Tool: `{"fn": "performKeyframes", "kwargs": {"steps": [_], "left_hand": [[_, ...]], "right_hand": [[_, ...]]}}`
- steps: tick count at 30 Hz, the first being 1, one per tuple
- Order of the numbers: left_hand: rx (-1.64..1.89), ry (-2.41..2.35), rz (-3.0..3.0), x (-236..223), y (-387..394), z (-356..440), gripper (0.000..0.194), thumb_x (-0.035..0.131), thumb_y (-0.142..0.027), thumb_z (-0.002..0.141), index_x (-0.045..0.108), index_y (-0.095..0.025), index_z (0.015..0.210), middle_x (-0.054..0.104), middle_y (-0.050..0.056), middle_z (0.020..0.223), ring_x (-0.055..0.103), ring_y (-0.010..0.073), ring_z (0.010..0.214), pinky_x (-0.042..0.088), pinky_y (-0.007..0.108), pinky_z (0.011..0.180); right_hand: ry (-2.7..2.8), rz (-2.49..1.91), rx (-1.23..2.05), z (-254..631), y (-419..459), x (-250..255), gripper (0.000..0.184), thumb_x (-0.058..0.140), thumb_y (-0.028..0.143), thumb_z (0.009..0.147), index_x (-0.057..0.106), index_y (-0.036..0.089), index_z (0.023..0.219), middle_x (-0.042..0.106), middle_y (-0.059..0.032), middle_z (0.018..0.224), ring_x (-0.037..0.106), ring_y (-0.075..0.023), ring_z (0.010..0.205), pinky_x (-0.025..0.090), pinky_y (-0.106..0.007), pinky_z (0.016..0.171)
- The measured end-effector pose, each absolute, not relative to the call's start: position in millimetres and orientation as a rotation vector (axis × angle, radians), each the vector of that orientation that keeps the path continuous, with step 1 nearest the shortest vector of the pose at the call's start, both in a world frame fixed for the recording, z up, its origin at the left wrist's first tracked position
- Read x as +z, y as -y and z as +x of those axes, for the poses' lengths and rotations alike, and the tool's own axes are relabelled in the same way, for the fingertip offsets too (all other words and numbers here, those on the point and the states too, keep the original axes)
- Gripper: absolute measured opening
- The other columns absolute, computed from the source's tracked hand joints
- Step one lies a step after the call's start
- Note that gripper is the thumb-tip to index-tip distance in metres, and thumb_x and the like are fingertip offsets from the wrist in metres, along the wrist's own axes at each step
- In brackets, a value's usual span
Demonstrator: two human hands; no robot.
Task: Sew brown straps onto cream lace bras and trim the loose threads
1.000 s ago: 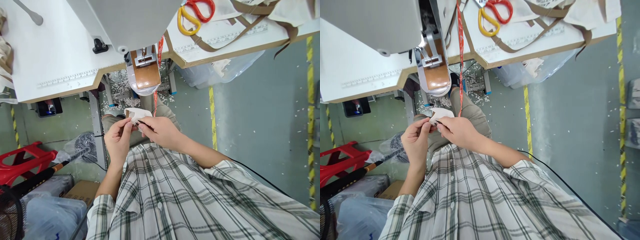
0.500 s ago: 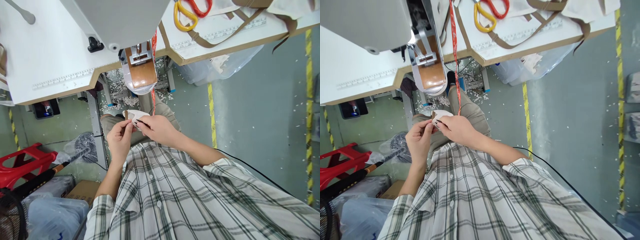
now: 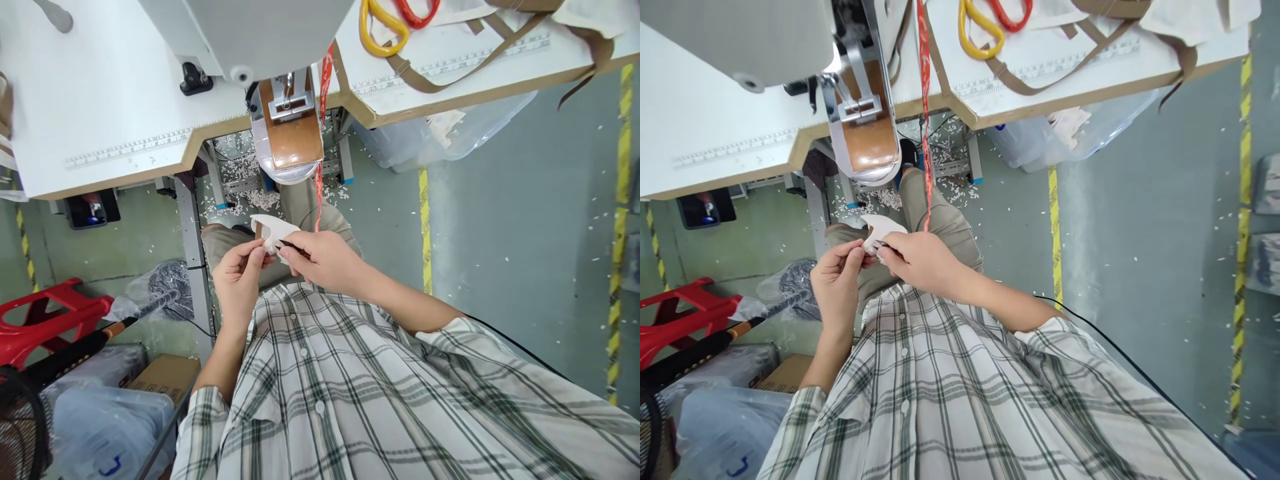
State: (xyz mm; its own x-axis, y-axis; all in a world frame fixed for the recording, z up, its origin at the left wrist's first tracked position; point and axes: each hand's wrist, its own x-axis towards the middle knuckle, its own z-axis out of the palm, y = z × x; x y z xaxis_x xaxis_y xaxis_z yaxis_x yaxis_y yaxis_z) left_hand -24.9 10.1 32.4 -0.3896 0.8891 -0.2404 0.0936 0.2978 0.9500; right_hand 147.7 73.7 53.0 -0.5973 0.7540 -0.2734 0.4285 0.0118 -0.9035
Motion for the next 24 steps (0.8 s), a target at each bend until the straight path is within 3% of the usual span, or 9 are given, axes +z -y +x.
{"fn": "performKeyframes", "kwargs": {"steps": [7, 24], "left_hand": [[1.216, -1.727, 1.016, 41.1, -11.2, -22.0, 0.016, 0.073, -0.031, 0.089, 0.079, -0.022, 0.1, 0.078, 0.001, 0.085, 0.074, 0.0123, 0.071, 0.063, 0.025, 0.072], [1.178, -1.579, 0.778, 29.0, -14.2, -26.7, 0.023, 0.074, -0.04, 0.085, 0.078, -0.023, 0.1, 0.076, 0.003, 0.082, 0.071, 0.013, 0.07, 0.061, 0.026, 0.071]], "right_hand": [[2.126, -1.317, 1.494, 141.6, -74.0, 58.3, 0.028, 0.046, 0.028, 0.102, 0.058, 0.017, 0.079, 0.065, 0.0005, 0.069, 0.048, -0.0085, 0.055, 0.025, -0.026, 0.059], [2.119, -1.315, 1.505, 141.3, -74.8, 58.5, 0.027, 0.046, 0.028, 0.101, 0.06, 0.017, 0.082, 0.065, 0.0002, 0.069, 0.047, -0.009, 0.056, 0.026, -0.026, 0.059]]}}
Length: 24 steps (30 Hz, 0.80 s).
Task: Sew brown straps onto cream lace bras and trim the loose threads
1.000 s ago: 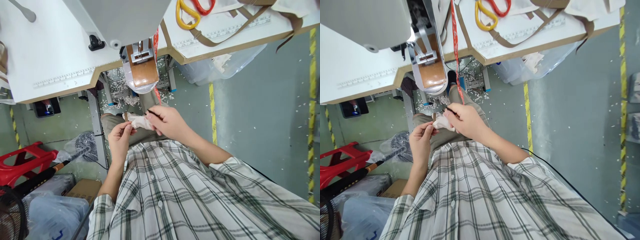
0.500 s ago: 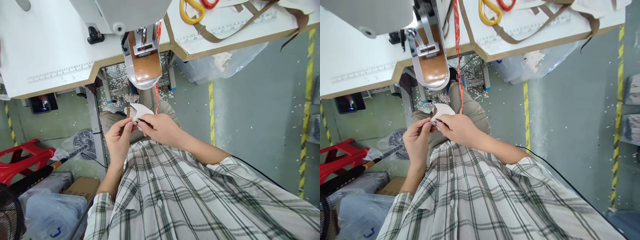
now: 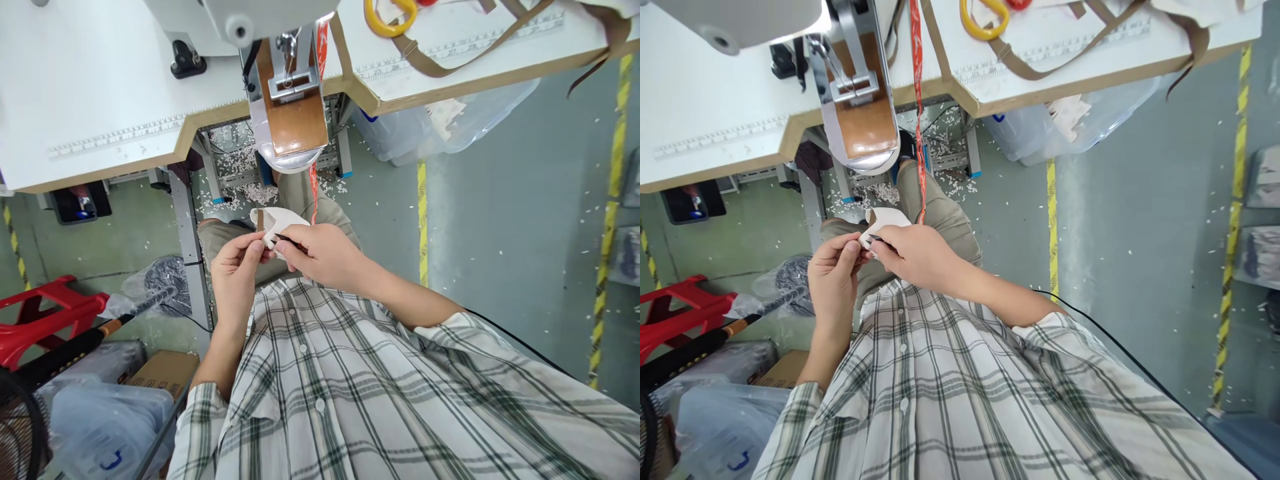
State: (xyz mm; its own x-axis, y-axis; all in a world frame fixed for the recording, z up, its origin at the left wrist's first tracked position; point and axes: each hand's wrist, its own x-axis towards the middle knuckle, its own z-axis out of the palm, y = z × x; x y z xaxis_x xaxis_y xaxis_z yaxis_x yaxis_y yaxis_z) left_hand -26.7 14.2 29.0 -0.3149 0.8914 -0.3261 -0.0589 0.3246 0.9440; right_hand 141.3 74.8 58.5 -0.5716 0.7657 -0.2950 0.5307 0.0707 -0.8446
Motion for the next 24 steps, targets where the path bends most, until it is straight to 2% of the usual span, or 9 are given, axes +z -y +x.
{"fn": "performKeyframes", "kwargs": {"steps": [18, 24], "left_hand": [[1.167, -1.729, 1.029, 36.2, -12.5, -25.3, 0.016, 0.071, -0.032, 0.089, 0.078, -0.023, 0.1, 0.078, 0.002, 0.088, 0.074, 0.0134, 0.075, 0.062, 0.026, 0.074], [1.168, -1.76, 1.115, 32.0, -10.2, -23.7, 0.017, 0.07, -0.032, 0.09, 0.078, -0.021, 0.101, 0.079, 0.002, 0.09, 0.075, 0.0134, 0.076, 0.063, 0.026, 0.075]], "right_hand": [[2.217, -1.309, 1.437, 140.6, -78.2, 53.9, 0.029, 0.045, 0.029, 0.101, 0.059, 0.017, 0.078, 0.067, -0.0016, 0.076, 0.047, -0.0094, 0.059, 0.024, -0.027, 0.06], [2.273, -1.326, 1.433, 140.4, -81.2, 51.9, 0.028, 0.045, 0.029, 0.102, 0.061, 0.016, 0.083, 0.066, -0.0019, 0.075, 0.046, -0.0096, 0.059, 0.022, -0.028, 0.06]]}}
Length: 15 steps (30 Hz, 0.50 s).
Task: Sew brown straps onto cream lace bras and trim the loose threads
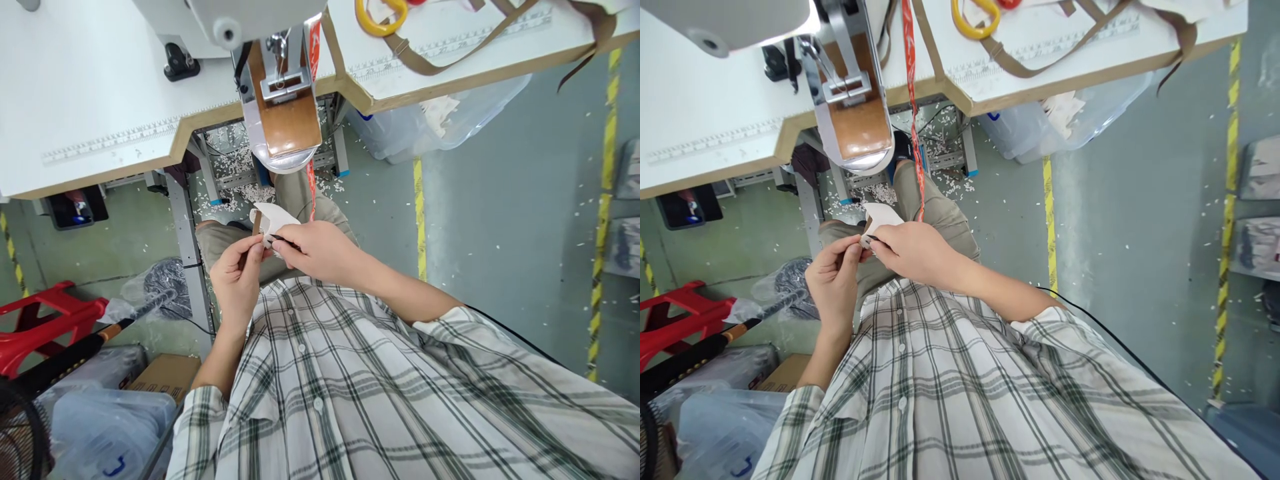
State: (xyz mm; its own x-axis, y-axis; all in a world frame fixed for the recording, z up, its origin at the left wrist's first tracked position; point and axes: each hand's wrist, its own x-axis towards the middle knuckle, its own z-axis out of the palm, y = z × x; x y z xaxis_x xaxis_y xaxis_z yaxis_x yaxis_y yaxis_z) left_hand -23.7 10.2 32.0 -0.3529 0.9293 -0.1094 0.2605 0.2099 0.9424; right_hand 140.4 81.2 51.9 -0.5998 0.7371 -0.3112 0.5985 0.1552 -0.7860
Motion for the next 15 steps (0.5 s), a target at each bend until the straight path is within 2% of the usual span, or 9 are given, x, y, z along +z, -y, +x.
{"fn": "performKeyframes", "kwargs": {"steps": [5, 9, 13, 15], "left_hand": [[1.149, -1.815, 1.061, 28.6, -10.5, -20.7, 0.017, 0.071, -0.032, 0.089, 0.078, -0.02, 0.098, 0.078, 0.003, 0.085, 0.073, 0.0129, 0.071, 0.062, 0.024, 0.07], [1.141, -1.79, 1.022, 20.5, -6.6, -19.6, 0.016, 0.072, -0.031, 0.088, 0.078, -0.019, 0.097, 0.078, 0.003, 0.085, 0.072, 0.0118, 0.068, 0.06, 0.022, 0.067], [1.077, -1.691, 0.831, 5.4, 2.1, -20.1, 0.017, 0.074, -0.032, 0.086, 0.078, -0.017, 0.094, 0.076, 0.002, 0.077, 0.072, 0.0123, 0.066, 0.059, 0.022, 0.066], [1.093, -1.665, 0.731, 2.7, 4.4, -20.9, 0.019, 0.073, -0.034, 0.086, 0.077, -0.017, 0.096, 0.076, 0.002, 0.078, 0.072, 0.0127, 0.068, 0.06, 0.023, 0.069]], "right_hand": [[2.234, -1.357, 1.382, 135.4, -77.6, 40.4, 0.03, 0.046, 0.031, 0.101, 0.058, 0.017, 0.078, 0.059, 0.0003, 0.066, 0.04, -0.0093, 0.056, 0.021, -0.028, 0.059], [2.016, -1.322, 1.495, 138.2, -75.0, 36.6, 0.028, 0.048, 0.028, 0.099, 0.052, 0.018, 0.074, 0.055, 0.0024, 0.063, 0.042, -0.0081, 0.054, 0.026, -0.026, 0.057], [1.456, -1.307, 1.432, 157.1, -85.9, 43.4, 0.029, 0.038, 0.041, 0.105, 0.051, 0.022, 0.087, 0.051, 0.0044, 0.062, 0.041, -0.0083, 0.047, 0.031, -0.024, 0.05], [1.397, -1.306, 1.324, 166.0, -91.8, 45.2, 0.024, 0.045, 0.042, 0.102, 0.052, 0.022, 0.091, 0.053, 0.0045, 0.064, 0.041, -0.0087, 0.047, 0.032, -0.024, 0.05]]}}
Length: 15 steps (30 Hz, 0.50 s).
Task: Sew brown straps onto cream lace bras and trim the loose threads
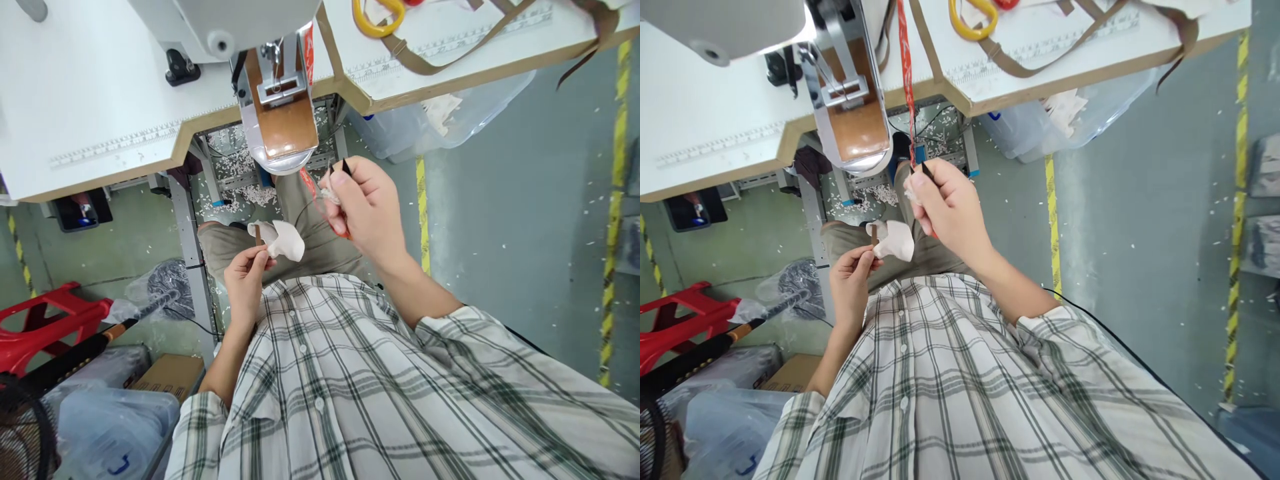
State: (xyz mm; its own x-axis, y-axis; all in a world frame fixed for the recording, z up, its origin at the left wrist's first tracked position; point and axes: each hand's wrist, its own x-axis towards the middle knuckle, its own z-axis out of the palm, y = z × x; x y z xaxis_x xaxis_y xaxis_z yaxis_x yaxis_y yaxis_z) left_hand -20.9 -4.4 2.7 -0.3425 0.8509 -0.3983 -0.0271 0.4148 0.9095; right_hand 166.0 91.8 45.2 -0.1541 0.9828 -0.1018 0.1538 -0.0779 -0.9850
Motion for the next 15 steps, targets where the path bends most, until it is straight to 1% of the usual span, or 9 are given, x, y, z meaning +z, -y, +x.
{"fn": "performKeyframes", "kwargs": {"steps": [2, 4, 6, 8, 12, 15], "left_hand": [[1.124, -1.669, 0.709, 5.9, 4.5, -21.5, 0.021, 0.073, -0.036, 0.087, 0.077, -0.018, 0.097, 0.077, 0.003, 0.079, 0.073, 0.0133, 0.069, 0.061, 0.025, 0.07], [1.129, -1.713, 0.77, 13.1, 3.3, -21.4, 0.021, 0.072, -0.036, 0.087, 0.077, -0.019, 0.098, 0.077, 0.002, 0.079, 0.073, 0.0139, 0.069, 0.062, 0.025, 0.069], [1.121, -1.775, 0.874, 20.3, 2.3, -20.3, 0.02, 0.072, -0.035, 0.088, 0.077, -0.019, 0.098, 0.077, 0.003, 0.079, 0.074, 0.0144, 0.068, 0.062, 0.025, 0.068], [1.124, -1.808, 0.982, 24.3, 2.5, -18.4, 0.019, 0.071, -0.034, 0.088, 0.078, -0.019, 0.099, 0.078, 0.003, 0.083, 0.075, 0.0146, 0.07, 0.062, 0.025, 0.068], [1.131, -1.816, 1.155, 21.5, 4.8, -15.1, 0.019, 0.069, -0.033, 0.091, 0.077, -0.02, 0.103, 0.08, 0.004, 0.093, 0.077, 0.0154, 0.077, 0.062, 0.026, 0.071], [1.099, -1.852, 1.31, 17.3, 5.1, -14.7, 0.02, 0.067, -0.032, 0.093, 0.077, -0.02, 0.106, 0.08, 0.004, 0.094, 0.076, 0.0158, 0.08, 0.062, 0.027, 0.074]], "right_hand": [[1.592, -1.293, 1.248, 168.9, -92.7, 42.8, 0.014, 0.059, 0.034, 0.094, 0.056, 0.021, 0.09, 0.06, 0.0028, 0.071, 0.049, -0.0097, 0.055, 0.037, -0.024, 0.056], [1.89, -1.251, 1.184, 165.5, -87.7, 36.6, 0.011, 0.065, 0.029, 0.088, 0.061, 0.019, 0.091, 0.066, -0.0001, 0.082, 0.056, -0.0123, 0.068, 0.04, -0.025, 0.064], [2.112, -1.21, 1.122, 158.2, -79.5, 29.4, 0.012, 0.061, 0.029, 0.091, 0.065, 0.018, 0.095, 0.069, -0.003, 0.089, 0.06, -0.0147, 0.078, 0.039, -0.026, 0.067], [2.211, -1.216, 1.064, 150.6, -72.3, 24.5, 0.018, 0.056, 0.031, 0.095, 0.066, 0.017, 0.097, 0.07, -0.0044, 0.092, 0.061, -0.0155, 0.082, 0.037, -0.026, 0.066], [2.325, -1.281, 0.983, 142.8, -67.8, 24.9, 0.024, 0.051, 0.032, 0.099, 0.069, 0.016, 0.095, 0.071, -0.005, 0.093, 0.061, -0.0148, 0.08, 0.031, -0.027, 0.062], [2.407, -1.312, 0.906, 142.4, -69.4, 28.2, 0.03, 0.047, 0.033, 0.101, 0.07, 0.015, 0.092, 0.072, -0.0056, 0.092, 0.061, -0.0147, 0.078, 0.028, -0.029, 0.061]]}}
